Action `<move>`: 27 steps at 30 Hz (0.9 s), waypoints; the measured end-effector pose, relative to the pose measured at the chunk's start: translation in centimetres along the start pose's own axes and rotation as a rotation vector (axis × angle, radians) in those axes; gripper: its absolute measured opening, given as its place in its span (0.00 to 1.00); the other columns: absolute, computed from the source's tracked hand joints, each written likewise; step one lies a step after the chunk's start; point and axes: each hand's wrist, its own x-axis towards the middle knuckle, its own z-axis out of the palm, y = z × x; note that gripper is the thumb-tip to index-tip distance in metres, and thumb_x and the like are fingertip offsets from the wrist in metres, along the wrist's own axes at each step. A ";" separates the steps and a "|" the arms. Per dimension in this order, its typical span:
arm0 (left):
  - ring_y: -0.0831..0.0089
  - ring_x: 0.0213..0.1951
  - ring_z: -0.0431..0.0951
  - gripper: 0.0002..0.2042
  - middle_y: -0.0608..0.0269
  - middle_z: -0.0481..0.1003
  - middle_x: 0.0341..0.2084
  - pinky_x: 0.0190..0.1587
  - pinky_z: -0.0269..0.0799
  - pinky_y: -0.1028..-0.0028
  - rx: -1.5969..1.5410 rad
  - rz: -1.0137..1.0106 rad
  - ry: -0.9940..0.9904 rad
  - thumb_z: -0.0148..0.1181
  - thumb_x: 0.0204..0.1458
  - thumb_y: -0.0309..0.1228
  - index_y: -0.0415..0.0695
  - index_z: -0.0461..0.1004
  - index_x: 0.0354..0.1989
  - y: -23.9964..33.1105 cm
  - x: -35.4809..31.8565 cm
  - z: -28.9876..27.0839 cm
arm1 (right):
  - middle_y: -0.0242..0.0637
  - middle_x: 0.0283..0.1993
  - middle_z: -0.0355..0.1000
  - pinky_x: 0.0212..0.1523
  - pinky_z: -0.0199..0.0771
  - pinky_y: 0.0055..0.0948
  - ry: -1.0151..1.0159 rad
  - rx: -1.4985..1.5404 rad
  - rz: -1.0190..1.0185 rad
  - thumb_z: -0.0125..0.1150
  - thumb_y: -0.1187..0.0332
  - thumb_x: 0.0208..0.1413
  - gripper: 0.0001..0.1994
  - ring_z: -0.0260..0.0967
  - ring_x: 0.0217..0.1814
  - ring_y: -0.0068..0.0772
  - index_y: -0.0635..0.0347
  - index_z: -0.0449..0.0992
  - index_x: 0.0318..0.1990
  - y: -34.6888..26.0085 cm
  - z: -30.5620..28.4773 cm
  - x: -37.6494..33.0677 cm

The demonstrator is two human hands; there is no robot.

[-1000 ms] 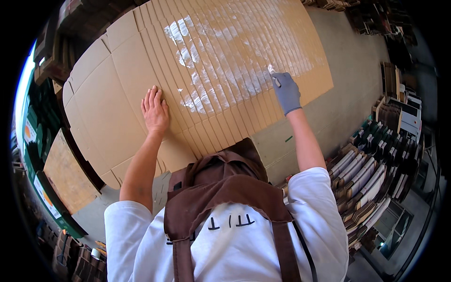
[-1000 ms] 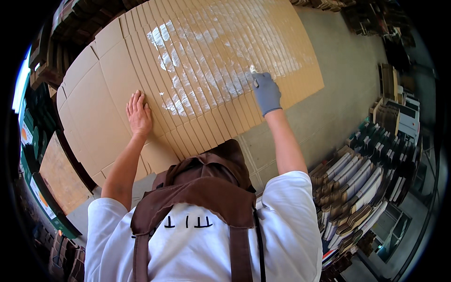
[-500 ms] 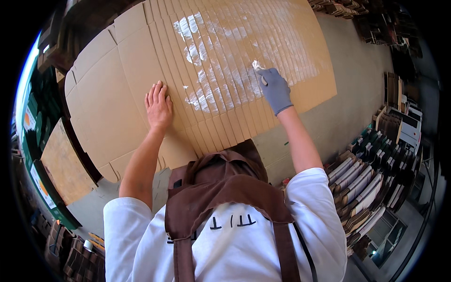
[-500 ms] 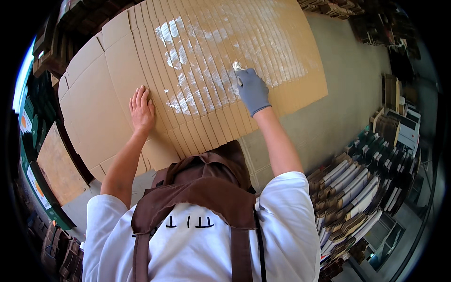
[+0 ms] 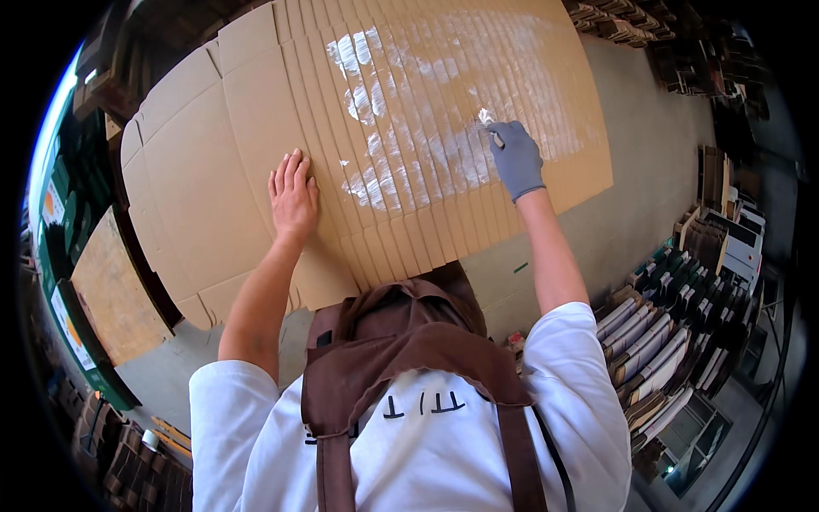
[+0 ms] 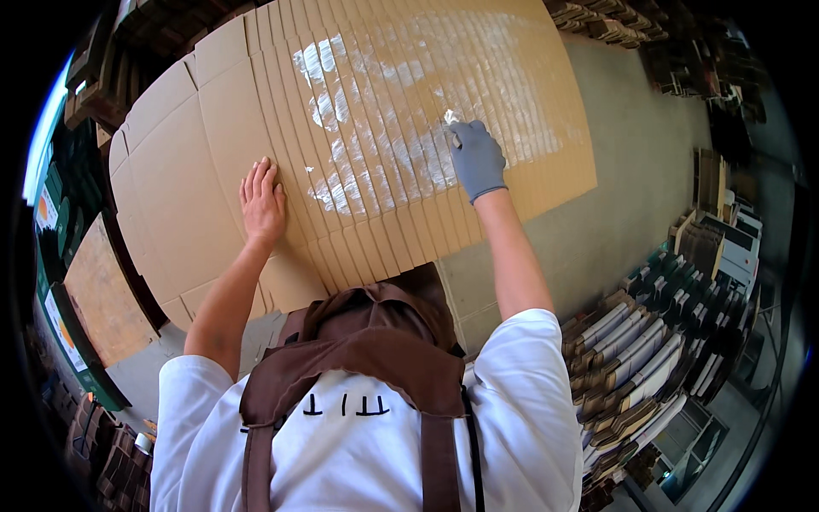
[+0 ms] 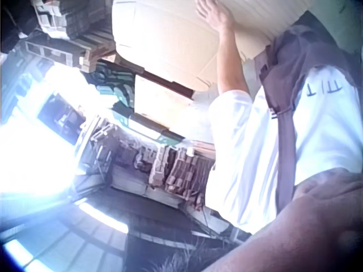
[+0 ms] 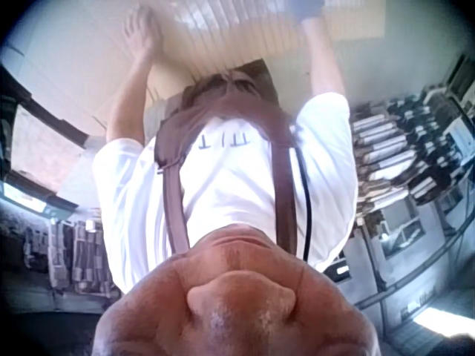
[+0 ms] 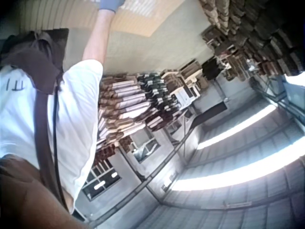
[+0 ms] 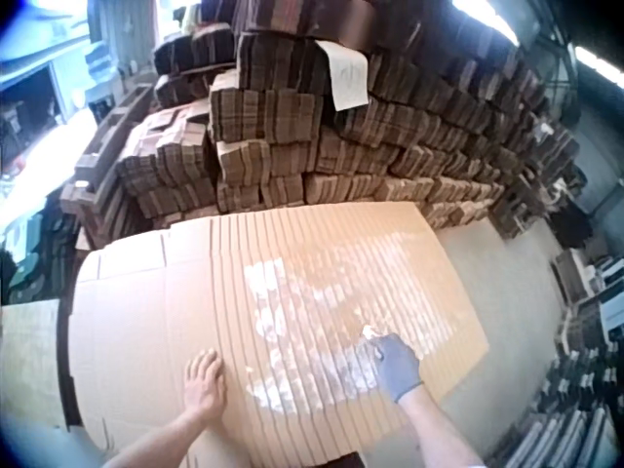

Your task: The person applies a white paste to a large corrugated cardboard sheet using a small brush. They repeatedly dip the brush into a container and spread the paste across the surface in sections.

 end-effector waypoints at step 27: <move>0.63 0.69 0.53 0.20 0.66 0.58 0.66 0.70 0.44 0.58 -0.017 -0.004 0.005 0.48 0.59 0.31 0.47 0.64 0.61 0.1 -0.3 -0.2 | 0.46 0.43 0.73 0.45 0.73 0.47 0.119 0.036 -0.132 0.53 0.61 0.59 0.10 0.72 0.43 0.54 0.49 0.78 0.43 0.0 0.2 7.9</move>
